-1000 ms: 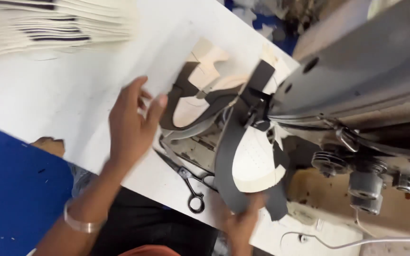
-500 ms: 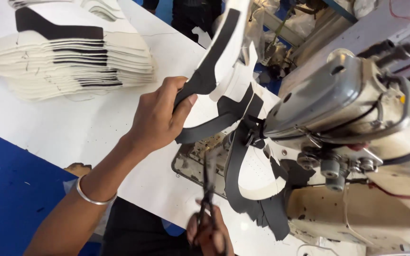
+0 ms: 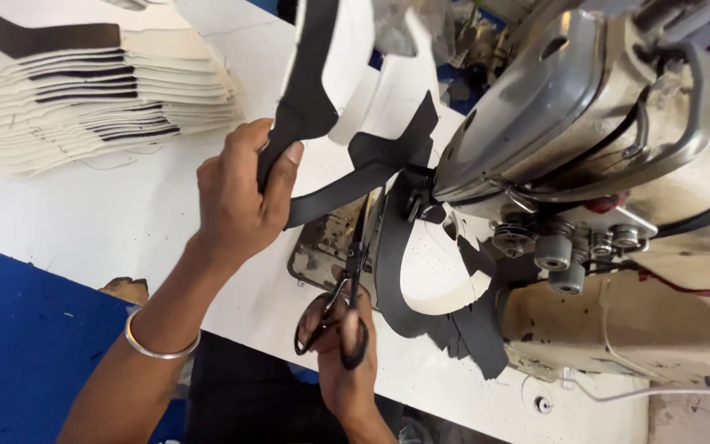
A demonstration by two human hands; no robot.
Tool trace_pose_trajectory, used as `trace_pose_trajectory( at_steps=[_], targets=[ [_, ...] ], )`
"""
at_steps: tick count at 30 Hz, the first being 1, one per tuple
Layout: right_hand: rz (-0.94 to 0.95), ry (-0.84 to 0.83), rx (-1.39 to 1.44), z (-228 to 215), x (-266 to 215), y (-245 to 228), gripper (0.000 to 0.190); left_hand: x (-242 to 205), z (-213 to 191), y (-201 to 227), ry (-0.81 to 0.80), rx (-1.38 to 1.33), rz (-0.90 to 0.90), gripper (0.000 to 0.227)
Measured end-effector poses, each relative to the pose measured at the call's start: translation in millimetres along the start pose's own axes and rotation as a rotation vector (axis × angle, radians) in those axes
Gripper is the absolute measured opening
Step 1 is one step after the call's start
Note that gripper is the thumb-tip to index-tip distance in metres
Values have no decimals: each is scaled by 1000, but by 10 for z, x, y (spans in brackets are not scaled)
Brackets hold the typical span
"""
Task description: The person uses a sewing machine to stitch black straps onto white sandal soles. They repeatedly pick up a sole, align the strap, sew it in place, and then cut the thread with scissors before moving the finished item aside.
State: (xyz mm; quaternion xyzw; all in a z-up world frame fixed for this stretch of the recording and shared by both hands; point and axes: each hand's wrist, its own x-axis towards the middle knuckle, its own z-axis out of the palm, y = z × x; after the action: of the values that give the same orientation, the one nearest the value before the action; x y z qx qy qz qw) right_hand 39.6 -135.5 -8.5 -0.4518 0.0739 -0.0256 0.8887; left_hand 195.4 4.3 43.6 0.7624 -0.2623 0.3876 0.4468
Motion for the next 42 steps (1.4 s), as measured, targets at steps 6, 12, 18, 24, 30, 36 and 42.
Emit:
trace_pose_trajectory(
  at_steps=[6, 12, 18, 24, 30, 36, 42],
  targets=[
    [-26, -86, 287, 11, 110, -99, 56, 1, 121, 142, -25, 18, 57, 23],
    [-50, 1, 129, -4, 220, -239, 46, -61, 256, 178, -13, 58, 113, 23],
    [154, 3, -534, -404, 116, -46, 50, -20, 456, 387, -121, 407, -134, 49],
    [-76, -199, -1442, -1362, 21, 12, 48, -604, 841, 638, -542, -322, -623, 51],
    [-92, 278, -1427, -2536, -387, -895, 14, -988, 1054, 512, -217, -874, -797, 28],
    [-550, -345, -1872, -1657, 759, -1554, 87, -982, 1041, 555, -303, -690, -710, 31],
    [-572, -786, -1917, -1559, 1280, -1527, 106, -897, 1017, 496, -310, -646, -718, 32]
  ],
)
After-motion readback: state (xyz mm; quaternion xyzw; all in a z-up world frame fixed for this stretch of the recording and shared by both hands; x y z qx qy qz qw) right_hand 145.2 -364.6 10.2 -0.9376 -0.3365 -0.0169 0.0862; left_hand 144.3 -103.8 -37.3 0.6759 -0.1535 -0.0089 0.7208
